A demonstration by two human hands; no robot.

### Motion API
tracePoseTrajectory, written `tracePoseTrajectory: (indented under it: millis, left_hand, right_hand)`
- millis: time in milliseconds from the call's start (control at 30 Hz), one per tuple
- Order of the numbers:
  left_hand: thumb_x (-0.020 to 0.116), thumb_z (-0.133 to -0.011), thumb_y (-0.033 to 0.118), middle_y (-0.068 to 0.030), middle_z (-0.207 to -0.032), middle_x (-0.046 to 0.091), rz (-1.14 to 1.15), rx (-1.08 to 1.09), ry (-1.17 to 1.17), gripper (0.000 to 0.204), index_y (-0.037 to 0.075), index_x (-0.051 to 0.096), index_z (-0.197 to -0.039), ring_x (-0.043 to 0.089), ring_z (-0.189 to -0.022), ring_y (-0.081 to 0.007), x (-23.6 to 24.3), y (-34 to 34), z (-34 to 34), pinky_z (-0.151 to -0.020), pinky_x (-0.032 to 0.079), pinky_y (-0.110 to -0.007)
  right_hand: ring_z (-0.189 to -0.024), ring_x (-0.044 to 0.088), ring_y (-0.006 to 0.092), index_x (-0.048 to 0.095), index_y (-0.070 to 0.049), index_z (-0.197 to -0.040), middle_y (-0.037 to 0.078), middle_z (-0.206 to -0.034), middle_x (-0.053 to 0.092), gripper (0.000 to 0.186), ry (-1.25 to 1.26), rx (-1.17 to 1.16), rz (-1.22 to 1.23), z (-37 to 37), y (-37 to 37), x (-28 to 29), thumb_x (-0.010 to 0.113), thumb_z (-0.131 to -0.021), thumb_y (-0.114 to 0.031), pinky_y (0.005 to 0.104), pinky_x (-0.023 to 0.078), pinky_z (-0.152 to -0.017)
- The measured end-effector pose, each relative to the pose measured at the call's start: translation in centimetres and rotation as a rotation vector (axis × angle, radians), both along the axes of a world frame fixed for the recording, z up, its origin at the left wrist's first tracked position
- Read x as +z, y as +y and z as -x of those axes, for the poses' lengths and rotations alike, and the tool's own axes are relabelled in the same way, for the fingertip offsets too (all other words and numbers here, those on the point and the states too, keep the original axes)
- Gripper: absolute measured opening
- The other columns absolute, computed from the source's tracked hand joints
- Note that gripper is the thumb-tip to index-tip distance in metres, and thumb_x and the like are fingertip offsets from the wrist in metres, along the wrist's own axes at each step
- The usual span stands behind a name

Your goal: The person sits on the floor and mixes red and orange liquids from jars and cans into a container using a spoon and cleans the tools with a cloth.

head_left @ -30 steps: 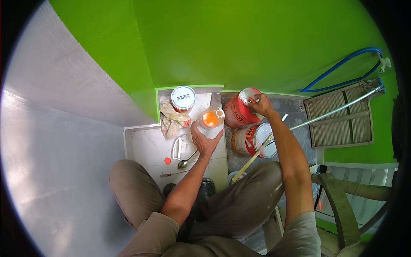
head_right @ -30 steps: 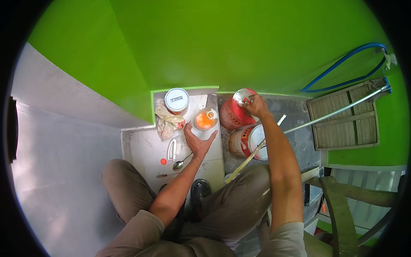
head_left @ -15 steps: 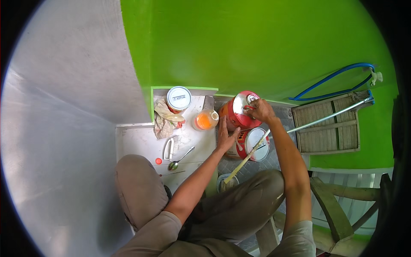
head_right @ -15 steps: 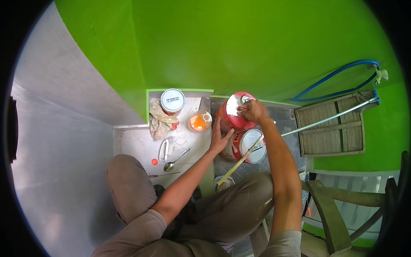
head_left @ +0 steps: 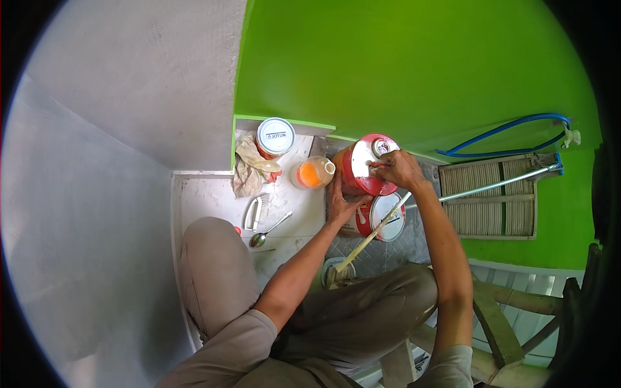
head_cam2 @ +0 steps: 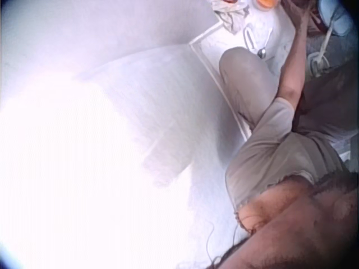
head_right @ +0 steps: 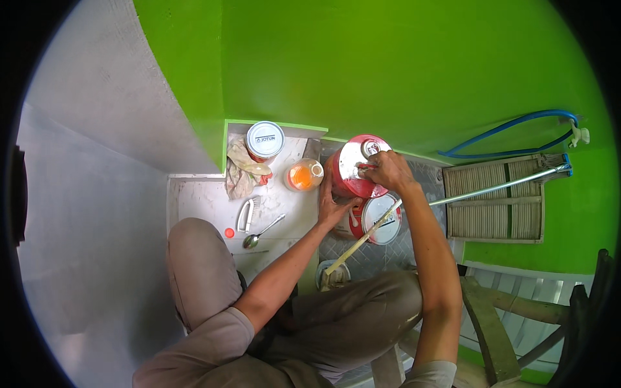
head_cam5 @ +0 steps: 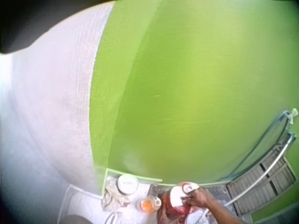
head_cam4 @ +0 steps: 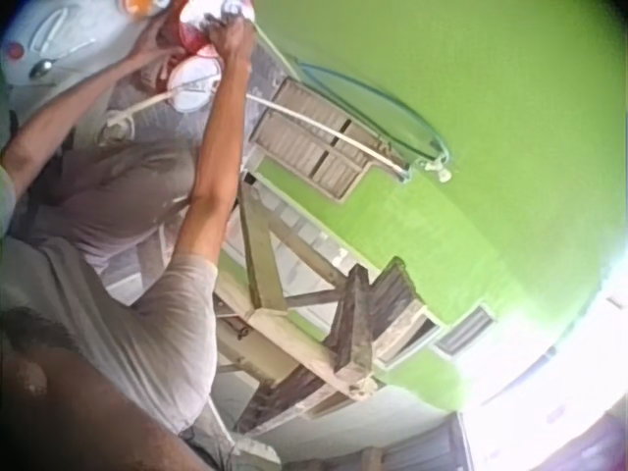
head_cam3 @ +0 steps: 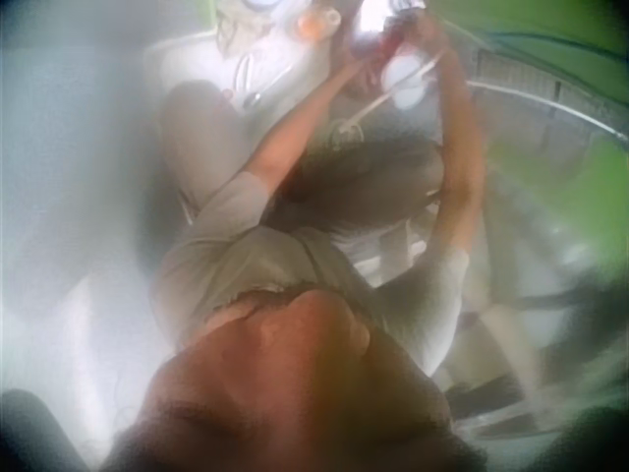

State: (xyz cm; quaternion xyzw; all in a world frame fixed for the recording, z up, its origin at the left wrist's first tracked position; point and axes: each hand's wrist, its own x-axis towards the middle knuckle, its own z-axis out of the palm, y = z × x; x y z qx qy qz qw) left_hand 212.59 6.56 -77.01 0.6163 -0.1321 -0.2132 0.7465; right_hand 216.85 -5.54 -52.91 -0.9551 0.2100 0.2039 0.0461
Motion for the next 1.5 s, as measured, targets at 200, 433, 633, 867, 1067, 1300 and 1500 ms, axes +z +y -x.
tracePoseTrajectory:
  millis: [200,433,633,867,1067,1300,1500]
  left_hand:
    - [0.099,-0.066,0.049,-0.0236,-0.170,0.028,0.009,0.067,-0.126,0.136,0.008,0.019,-0.169,0.031,-0.156,-0.0411,-0.2,0.0,-0.2,-0.126,0.033,-0.052]
    - [0.099,-0.067,0.045,-0.0214,-0.170,0.030,0.062,0.111,-0.077,0.135,0.007,0.019,-0.169,0.031,-0.156,-0.0406,0.0,0.7,-0.3,-0.126,0.033,-0.052]
    - [0.101,-0.067,0.030,-0.0139,-0.171,0.023,0.121,0.009,0.083,0.135,0.017,0.015,-0.171,0.030,-0.156,-0.0356,-0.2,0.9,-0.4,-0.121,0.041,-0.057]
    - [0.100,-0.071,0.024,-0.0096,-0.171,0.021,0.172,-0.063,0.219,0.132,0.020,0.013,-0.171,0.028,-0.157,-0.0310,-0.6,1.4,-0.2,-0.119,0.044,-0.059]
    - [0.099,-0.073,0.021,-0.0088,-0.171,0.024,0.218,-0.091,0.322,0.132,0.020,0.012,-0.171,0.030,-0.157,-0.0281,-0.6,1.8,-0.7,-0.120,0.044,-0.055]
    - [0.099,-0.072,0.017,-0.0085,-0.171,0.024,0.204,-0.135,0.267,0.132,0.020,0.012,-0.171,0.030,-0.157,-0.0279,-1.2,1.7,-0.5,-0.121,0.043,-0.055]
    - [0.100,-0.070,0.013,-0.0086,-0.171,0.025,0.259,-0.119,0.309,0.134,0.020,0.011,-0.171,0.029,-0.157,-0.0284,-2.3,1.3,-0.1,-0.123,0.041,-0.057]
  right_hand:
    - [-0.090,0.075,0.0386,0.083,-0.012,-0.102,0.020,-0.091,0.077,0.036,-0.037,0.075,0.069,-0.4,0.3,-0.3,0.085,-0.081,-0.040,0.0485,0.058,-0.085]
    - [-0.088,0.075,0.0381,0.082,-0.008,-0.097,0.020,-0.087,0.077,0.035,-0.092,0.172,0.138,-1.0,1.1,-0.7,0.086,-0.079,-0.037,0.0481,0.058,-0.083]
    - [-0.087,0.075,0.0368,0.081,-0.007,-0.093,0.018,-0.085,0.077,0.032,-0.073,0.194,0.163,-0.9,2.0,-0.7,0.086,-0.079,-0.036,0.0475,0.058,-0.081]
    - [-0.085,0.075,0.0368,0.080,-0.007,-0.094,0.018,-0.084,0.077,0.032,-0.118,0.288,0.124,-1.3,2.1,-1.6,0.086,-0.080,-0.036,0.0477,0.058,-0.081]
    - [-0.085,0.074,0.0377,0.080,-0.006,-0.091,0.019,-0.084,0.076,0.031,-0.047,0.277,0.129,-1.9,2.0,-2.5,0.086,-0.080,-0.035,0.0475,0.058,-0.080]
    - [-0.084,0.074,0.0373,0.080,-0.006,-0.091,0.019,-0.084,0.076,0.033,-0.068,0.289,0.119,-1.4,2.0,-2.7,0.087,-0.080,-0.035,0.0474,0.058,-0.079]
    - [-0.085,0.075,0.0361,0.080,-0.005,-0.092,0.018,-0.084,0.077,0.032,-0.060,0.286,0.114,-1.7,2.2,-2.9,0.087,-0.080,-0.035,0.0463,0.058,-0.080]
